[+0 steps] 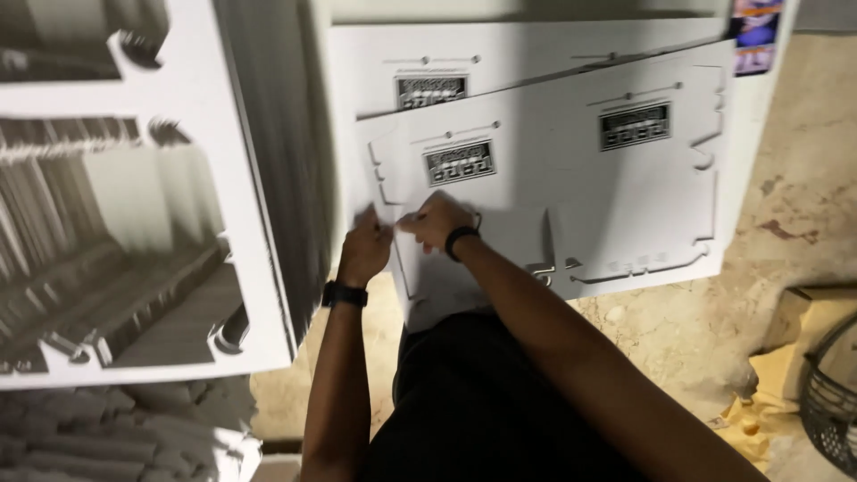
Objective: Manually removing waste material from die-cut cardboard sheets and stacking the finished shapes.
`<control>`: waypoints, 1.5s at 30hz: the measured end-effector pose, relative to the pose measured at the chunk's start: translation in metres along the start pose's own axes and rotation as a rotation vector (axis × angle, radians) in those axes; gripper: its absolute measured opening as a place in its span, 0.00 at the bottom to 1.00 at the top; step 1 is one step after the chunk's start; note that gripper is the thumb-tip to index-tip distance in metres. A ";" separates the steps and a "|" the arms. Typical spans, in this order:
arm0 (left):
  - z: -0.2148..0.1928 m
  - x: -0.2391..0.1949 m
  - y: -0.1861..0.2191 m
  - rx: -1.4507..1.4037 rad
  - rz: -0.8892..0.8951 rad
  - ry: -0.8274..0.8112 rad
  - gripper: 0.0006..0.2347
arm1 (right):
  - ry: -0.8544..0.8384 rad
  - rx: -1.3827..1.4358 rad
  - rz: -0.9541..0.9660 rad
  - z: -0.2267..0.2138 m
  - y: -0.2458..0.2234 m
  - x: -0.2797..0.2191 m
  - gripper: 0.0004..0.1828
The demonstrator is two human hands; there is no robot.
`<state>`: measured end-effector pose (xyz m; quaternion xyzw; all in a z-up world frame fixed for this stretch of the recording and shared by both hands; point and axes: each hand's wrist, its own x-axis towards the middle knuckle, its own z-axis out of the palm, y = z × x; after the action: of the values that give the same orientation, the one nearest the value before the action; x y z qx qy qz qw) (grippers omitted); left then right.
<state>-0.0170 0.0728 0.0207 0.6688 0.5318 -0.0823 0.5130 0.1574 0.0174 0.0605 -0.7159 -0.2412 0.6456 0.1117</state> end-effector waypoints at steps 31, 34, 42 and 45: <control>0.035 -0.025 0.042 0.604 -0.015 -0.052 0.24 | -0.036 -0.477 -0.024 0.012 0.014 0.016 0.07; 0.011 -0.055 0.079 0.555 -0.029 -0.011 0.21 | -0.046 -0.505 0.012 0.012 0.015 0.016 0.05; 0.005 -0.028 0.031 0.213 -0.147 -0.040 0.12 | -0.190 0.061 -0.269 -0.033 0.078 0.049 0.10; 0.024 -0.024 0.009 0.210 -0.186 0.011 0.16 | 0.555 -0.088 -0.816 -0.100 0.136 0.096 0.06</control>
<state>-0.0094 0.0395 0.0310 0.6671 0.5828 -0.1808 0.4273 0.2872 -0.0376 -0.0729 -0.7120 -0.4901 0.3234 0.3850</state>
